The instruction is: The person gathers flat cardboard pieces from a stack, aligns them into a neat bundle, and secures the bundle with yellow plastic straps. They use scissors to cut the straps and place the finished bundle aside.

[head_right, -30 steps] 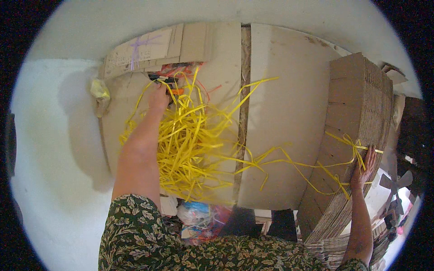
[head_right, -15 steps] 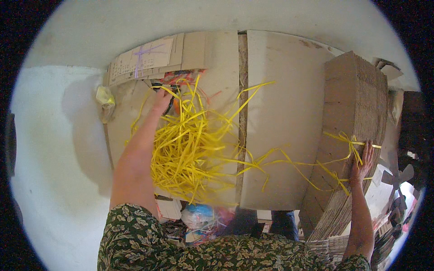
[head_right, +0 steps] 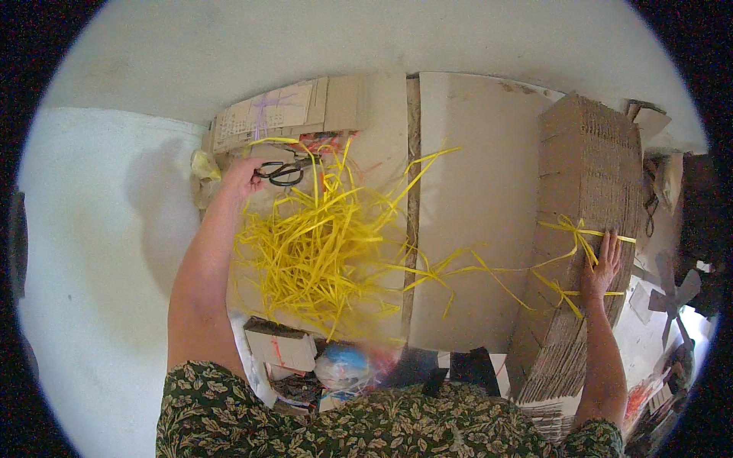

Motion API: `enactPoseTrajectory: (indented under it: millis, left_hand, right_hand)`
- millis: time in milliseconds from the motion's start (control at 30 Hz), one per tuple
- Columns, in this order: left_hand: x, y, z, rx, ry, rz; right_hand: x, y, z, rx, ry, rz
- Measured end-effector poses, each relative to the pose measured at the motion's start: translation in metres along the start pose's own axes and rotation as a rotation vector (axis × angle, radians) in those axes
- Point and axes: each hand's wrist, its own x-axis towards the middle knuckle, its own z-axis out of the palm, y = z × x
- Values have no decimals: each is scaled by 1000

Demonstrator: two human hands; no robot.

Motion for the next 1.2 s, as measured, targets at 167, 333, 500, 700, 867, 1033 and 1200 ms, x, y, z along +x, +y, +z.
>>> enactPoseTrajectory:
  millis: [167,333,500,700,867,1033,1200]
  left_hand:
    - [-89,1,12,124,170,247]
    - [-229,-24,82,324,199,795]
    - [-347,-75,194,32,12,820]
    - [-446,-91,289,-74,-520,998]
    - [-471,-102,337,162,-748,1371]
    - [-481,-104,366,155,-952,1462]
    - [-463,-71,381,239,-1129,1274]
  right_hand:
    - [3,-14,-12,-13,-70,71]
    - [-1,-23,-16,437,228,-43]
    - [-59,-189,-135,1197,-481,93]
    - [-91,-180,-192,1586,-926,822]
    - [-96,-135,-196,1717,-831,778]
    - [-115,-90,-192,1687,-899,702]
    - [-118,-58,-192,1809,-718,827]
